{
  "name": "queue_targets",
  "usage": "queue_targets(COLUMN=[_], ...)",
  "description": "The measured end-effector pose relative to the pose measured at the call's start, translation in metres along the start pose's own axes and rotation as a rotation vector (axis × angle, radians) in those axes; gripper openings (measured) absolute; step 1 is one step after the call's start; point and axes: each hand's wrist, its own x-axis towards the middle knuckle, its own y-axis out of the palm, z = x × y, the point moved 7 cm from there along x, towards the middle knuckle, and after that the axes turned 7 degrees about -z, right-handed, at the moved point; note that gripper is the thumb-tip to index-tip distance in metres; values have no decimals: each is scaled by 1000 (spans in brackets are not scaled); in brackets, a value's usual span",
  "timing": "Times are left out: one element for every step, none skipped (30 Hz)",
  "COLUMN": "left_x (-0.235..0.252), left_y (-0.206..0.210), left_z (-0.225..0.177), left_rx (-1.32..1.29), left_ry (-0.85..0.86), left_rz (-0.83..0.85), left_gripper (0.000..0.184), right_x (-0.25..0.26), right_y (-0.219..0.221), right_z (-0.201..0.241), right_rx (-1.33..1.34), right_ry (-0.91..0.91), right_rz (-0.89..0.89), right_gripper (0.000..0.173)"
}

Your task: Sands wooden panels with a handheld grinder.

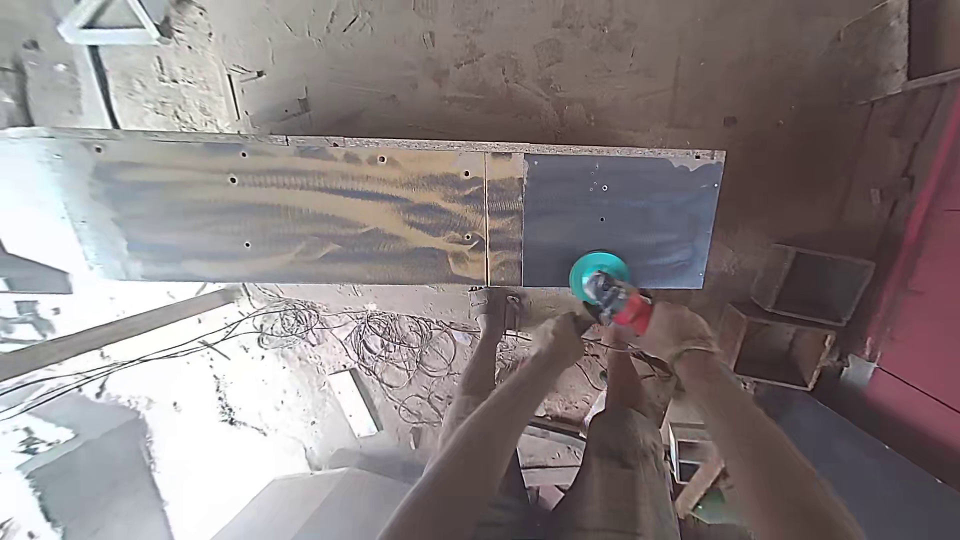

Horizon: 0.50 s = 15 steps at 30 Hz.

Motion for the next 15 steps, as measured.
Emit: queue_targets(left_x=[5, 13, 18, 21, 24, 25, 23, 19, 12, 4, -4, -14, -25, -35, -44], left_y=[7, 12, 15, 17, 14, 6, -3, -15, -26, -37, -48, -58, -67, -75, -84], left_z=[-26, -53, -78, -100, -121, -139, -152, -160, -163, -162, -156, -144, -126, -105, -84], left_rx=[25, 55, 86, 117, 147, 177, 213, 259, 304, 348, 384, 415, 445, 477, 507], left_ry=[50, 106, 158, 207, 245, 274, 301, 325, 349, 363, 358, 328, 280, 216, 148], left_rz=[19, 27, 31, 28, 0, -38, -87, -139, -183, -223, -251, -255, -241, -234, -228], left_gripper=[42, 41, 42, 42, 42, 42, 42, 45, 49, 49, 46, 42, 40, 38, 38], right_x=[6, 12, 21, 28, 39, 49, 57, 63, 67, 71, 75, 74, 71, 67, 64], right_y=[3, 5, 9, 15, 20, 26, 31, 38, 46, 56, 64, 71, 78, 85, 88], right_z=[-27, -54, -80, -105, -126, -142, -152, -154, -151, -143, -129, -107, -79, -48, -18], right_rx=[13, 30, 54, 91, 141, 207, 282, 367, 462, 558, 636, 692, 720, 728, 720], right_ry=[58, 114, 167, 214, 247, 266, 272, 272, 258, 234, 198, 145, 79, 14, -40], right_rz=[1, 0, -15, -35, -63, -82, -87, -83, -86, -94, -102, -93, -65, -40, -13], right_gripper=[71, 70, 70, 72, 76, 81, 87, 92, 93, 92, 91, 92, 93, 92, 91])
